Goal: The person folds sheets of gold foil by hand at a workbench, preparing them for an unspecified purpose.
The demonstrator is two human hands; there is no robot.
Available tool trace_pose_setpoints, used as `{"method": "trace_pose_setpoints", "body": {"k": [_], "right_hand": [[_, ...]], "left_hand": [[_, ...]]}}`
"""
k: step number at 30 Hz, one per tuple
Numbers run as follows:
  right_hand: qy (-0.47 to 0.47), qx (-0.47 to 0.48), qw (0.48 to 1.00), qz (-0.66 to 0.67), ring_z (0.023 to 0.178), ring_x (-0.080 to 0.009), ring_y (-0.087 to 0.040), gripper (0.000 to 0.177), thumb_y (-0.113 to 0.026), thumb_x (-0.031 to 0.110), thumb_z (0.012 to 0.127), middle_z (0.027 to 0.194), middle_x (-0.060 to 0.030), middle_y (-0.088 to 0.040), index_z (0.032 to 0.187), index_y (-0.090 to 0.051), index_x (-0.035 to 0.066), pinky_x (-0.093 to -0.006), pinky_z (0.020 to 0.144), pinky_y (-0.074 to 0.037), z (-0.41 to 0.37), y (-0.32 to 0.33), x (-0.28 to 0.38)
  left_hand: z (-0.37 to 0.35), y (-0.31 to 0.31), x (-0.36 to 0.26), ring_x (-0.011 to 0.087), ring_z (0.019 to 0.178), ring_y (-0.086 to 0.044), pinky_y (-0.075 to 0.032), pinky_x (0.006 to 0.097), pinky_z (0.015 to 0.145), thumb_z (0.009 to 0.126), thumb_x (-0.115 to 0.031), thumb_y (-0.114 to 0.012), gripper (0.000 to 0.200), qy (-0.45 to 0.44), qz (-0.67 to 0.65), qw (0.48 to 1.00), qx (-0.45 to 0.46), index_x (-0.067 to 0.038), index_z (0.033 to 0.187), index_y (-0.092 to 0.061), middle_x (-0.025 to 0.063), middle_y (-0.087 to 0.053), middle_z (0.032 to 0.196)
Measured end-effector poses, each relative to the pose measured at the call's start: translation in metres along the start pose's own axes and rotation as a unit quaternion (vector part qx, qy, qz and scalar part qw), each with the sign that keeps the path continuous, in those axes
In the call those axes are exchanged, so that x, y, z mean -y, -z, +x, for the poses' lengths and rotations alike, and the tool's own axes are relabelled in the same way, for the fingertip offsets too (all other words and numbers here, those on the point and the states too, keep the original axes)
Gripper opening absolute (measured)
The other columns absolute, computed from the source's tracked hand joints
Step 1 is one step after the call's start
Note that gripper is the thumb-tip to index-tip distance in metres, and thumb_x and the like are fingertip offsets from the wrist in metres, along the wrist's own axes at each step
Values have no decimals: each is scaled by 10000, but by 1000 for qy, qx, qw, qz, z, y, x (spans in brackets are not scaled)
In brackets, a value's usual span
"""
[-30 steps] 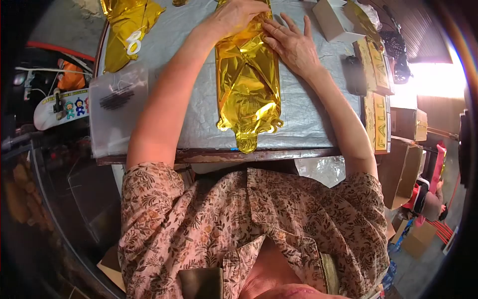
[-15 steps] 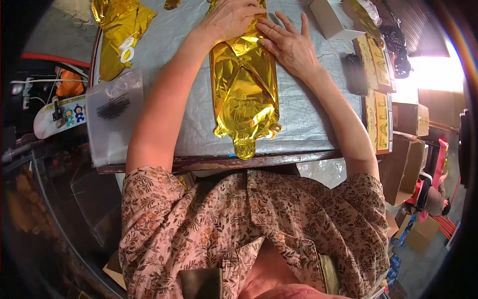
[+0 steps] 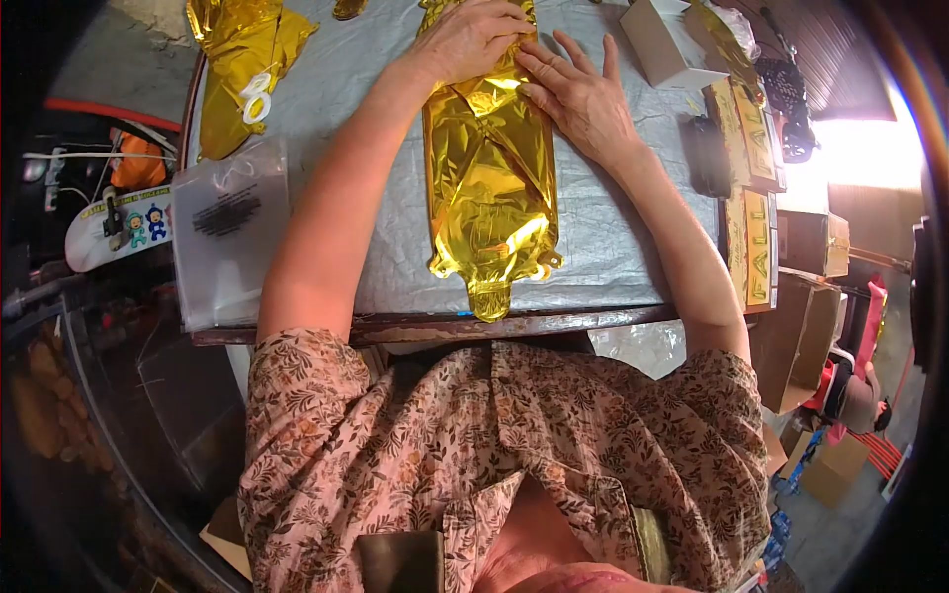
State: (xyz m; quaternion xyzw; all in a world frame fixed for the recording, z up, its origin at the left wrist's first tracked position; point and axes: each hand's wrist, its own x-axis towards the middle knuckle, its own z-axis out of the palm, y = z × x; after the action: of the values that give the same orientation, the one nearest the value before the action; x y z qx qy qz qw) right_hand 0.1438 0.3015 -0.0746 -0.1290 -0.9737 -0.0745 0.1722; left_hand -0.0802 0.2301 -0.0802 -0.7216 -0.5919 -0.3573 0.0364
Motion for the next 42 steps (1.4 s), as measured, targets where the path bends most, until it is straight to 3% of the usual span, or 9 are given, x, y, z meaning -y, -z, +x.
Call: {"method": "trace_pose_setpoints", "body": {"k": [10,15,20,24,28,31,36,40,42], "right_hand": [[26,-15,999,-35,1467,-251,-431,490,-522,408,1055,1547,-12,-519,1468,-555,147,-653,1213,-206,-4,-2,9],[76,40,993,85,1525,-268,-339,568,-483,369,1079,1639,-79,-382,1580,-390,118,-530,1267,-204,-14,13,34],[131,94,976,144,1551,-323,-281,682,-384,482,1086,1669,-150,-311,1632,-272,89,-482,1278,-212,-33,33,57],[149,146,963,173,1567,-296,-249,755,-310,562,1072,1695,-128,-265,1645,-223,79,-457,1297,-168,-58,53,82],[184,185,944,201,1569,-290,-243,774,-290,589,1065,1703,-126,-242,1648,-211,86,-455,1299,-162,-70,70,87],[187,126,885,408,1543,-319,-305,712,-285,560,1089,1649,-136,-369,1586,-381,59,-497,1289,-191,-57,57,66],[194,93,922,323,1495,-362,-381,597,-436,435,1078,1582,-149,-465,1525,-473,40,-492,1252,-281,4,45,60],[284,114,923,234,1537,-300,-316,717,-375,544,1058,1644,-116,-375,1587,-365,61,-469,1286,-214,-2,26,82],[276,135,931,195,1576,-246,-223,796,-274,630,1048,1701,-85,-259,1639,-240,97,-460,1307,-157,-18,31,97]], "left_hand": [[-1,-6,10,338,1169,-612,-482,422,1028,927,-104,-594,277,-25,-22,999,10,-90,1155,-751,123,-681,1238],[-2,-12,16,334,1165,-615,-462,424,1038,932,-87,-584,274,-54,-23,998,6,-72,1152,-746,129,-682,1228],[-1,-19,23,334,1161,-619,-457,424,1041,930,-76,-579,283,-73,-13,997,1,-64,1156,-747,139,-685,1227],[0,-23,28,332,1161,-621,-455,431,1042,929,-73,-576,288,-104,9,994,-15,-65,1158,-749,149,-691,1214],[-1,-18,22,330,1168,-622,-454,439,1044,932,-80,-574,283,-87,6,996,-17,-66,1152,-750,151,-695,1204],[-2,-8,10,331,1176,-620,-453,449,1048,937,-93,-571,275,-74,33,997,6,-65,1145,-750,154,-693,1212],[1,-21,22,331,1186,-620,-450,459,1057,937,-99,-573,264,-86,6,996,-16,-64,1132,-747,153,-693,1231],[0,-5,3,329,1179,-627,-465,452,1047,934,-94,-577,259,-14,14,998,53,-69,1126,-749,150,-697,1225],[-1,-29,28,331,1175,-632,-482,444,1035,931,-92,-579,260,-106,31,993,-36,-70,1129,-746,155,-694,1234]]}}
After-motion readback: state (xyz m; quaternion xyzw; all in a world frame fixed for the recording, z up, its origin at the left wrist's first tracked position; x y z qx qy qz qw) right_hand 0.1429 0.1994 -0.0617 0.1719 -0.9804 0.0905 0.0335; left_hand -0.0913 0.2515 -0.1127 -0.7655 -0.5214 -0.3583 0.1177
